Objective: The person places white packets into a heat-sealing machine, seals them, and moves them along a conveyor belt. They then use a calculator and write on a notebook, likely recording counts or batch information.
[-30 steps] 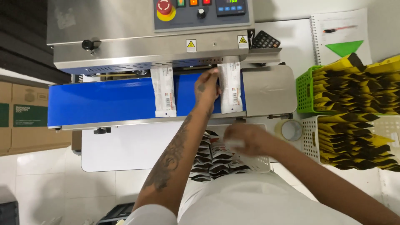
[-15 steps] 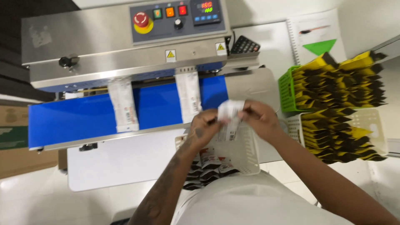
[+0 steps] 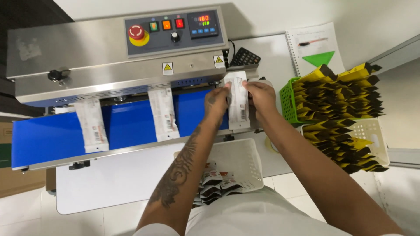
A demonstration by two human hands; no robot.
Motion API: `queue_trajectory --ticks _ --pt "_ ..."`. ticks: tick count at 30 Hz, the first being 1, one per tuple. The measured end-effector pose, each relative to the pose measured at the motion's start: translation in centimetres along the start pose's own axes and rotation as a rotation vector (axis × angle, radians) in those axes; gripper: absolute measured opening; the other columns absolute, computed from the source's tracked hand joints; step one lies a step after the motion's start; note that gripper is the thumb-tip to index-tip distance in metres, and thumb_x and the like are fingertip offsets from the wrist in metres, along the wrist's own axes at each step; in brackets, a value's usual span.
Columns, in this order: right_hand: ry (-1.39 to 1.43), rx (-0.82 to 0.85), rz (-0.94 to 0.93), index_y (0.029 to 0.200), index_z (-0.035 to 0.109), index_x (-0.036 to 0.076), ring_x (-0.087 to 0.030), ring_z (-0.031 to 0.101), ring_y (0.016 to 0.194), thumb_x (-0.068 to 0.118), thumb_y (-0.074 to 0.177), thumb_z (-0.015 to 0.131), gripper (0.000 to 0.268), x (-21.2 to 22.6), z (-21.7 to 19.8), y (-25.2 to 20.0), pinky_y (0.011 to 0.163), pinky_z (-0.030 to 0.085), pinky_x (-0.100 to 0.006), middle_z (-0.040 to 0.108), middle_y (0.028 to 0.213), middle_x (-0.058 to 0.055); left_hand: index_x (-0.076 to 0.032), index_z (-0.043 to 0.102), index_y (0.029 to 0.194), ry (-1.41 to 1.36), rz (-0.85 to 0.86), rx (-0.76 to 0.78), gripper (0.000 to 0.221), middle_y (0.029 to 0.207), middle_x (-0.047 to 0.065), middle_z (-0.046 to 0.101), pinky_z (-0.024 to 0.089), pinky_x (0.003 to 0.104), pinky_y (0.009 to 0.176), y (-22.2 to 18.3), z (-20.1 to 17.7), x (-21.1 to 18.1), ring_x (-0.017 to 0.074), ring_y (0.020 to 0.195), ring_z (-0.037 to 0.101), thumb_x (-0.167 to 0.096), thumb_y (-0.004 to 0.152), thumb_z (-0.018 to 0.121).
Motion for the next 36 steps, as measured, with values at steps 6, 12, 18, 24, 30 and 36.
queue_trajectory --ticks 6,12,18,24,30,36 --pt "-0.114 0.055 -0.101 0.106 0.074 0.001 -0.024 0.077 0.076 0.016 0.091 0.072 0.021 0.8 1.3 -1.0 0.066 0.066 -0.036 0.075 0.087 -0.015 -0.010 0.078 0.100 0.099 0.030 -0.008 0.037 0.063 0.007 0.062 0.052 0.035 0.071 0.5 -3.3 -0.6 0.0209 0.069 0.065 -0.044 0.092 0.066" --pt "-0.664 0.213 -0.757 0.091 0.074 0.008 -0.036 0.070 0.073 0.014 0.092 0.079 0.008 1.1 0.5 -9.5 0.072 0.057 -0.047 0.069 0.078 -0.015 -0.005 0.073 0.119 0.058 0.042 -0.046 0.047 0.054 0.005 0.059 0.050 0.029 0.057 2.0 -6.8 1.2 0.0168 0.055 0.063 -0.045 0.095 0.066" --pt "-0.647 1.236 -1.041 0.106 0.070 -0.001 -0.040 0.068 0.090 -0.001 0.085 0.069 0.022 -4.2 1.1 -18.3 0.074 0.059 -0.049 0.072 0.103 -0.020 -0.017 0.075 0.117 0.016 0.241 -0.291 0.030 0.102 0.016 0.068 0.057 0.033 0.070 -5.5 -11.3 -2.9 0.0223 0.075 0.069 -0.035 0.097 0.063" --pt "-0.465 0.985 -0.852 0.102 0.072 0.001 -0.042 0.072 0.095 -0.003 0.085 0.073 0.017 -7.9 -0.3 -15.2 0.079 0.057 -0.054 0.074 0.100 -0.020 -0.016 0.077 0.102 0.072 0.566 0.262 0.021 0.103 0.013 0.073 0.051 0.048 0.097 -9.4 -11.7 -2.2 0.0349 0.100 0.070 -0.035 0.097 0.070" --pt "-0.387 0.500 -0.469 0.103 0.077 0.003 -0.027 0.070 0.089 0.015 0.091 0.079 0.017 0.0 -4.0 -11.7 0.084 0.057 -0.045 0.074 0.095 -0.016 -0.007 0.077 0.109 0.161 0.562 0.508 0.035 0.106 0.011 0.074 0.050 0.032 0.059 -9.8 -8.3 -1.9 0.0161 0.068 0.062 -0.017 0.076 0.086" --pt "-0.171 0.198 -0.239 0.101 0.077 0.013 -0.014 0.066 0.084 0.037 0.095 0.083 0.026 -0.2 -3.1 -3.1 0.079 0.060 -0.033 0.071 0.091 -0.004 -0.028 0.081 0.102 0.191 0.226 0.093 0.025 0.093 0.003 0.078 0.057 0.036 0.082 -2.8 -1.3 -0.2 0.0252 0.091 0.075 -0.048 0.087 0.076"
Point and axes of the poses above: each hand's wrist, its own y-axis towards the middle knuckle, its own z-axis out of the palm, x = y × z, the point moved 3 cm from there along y, towards the middle knuckle
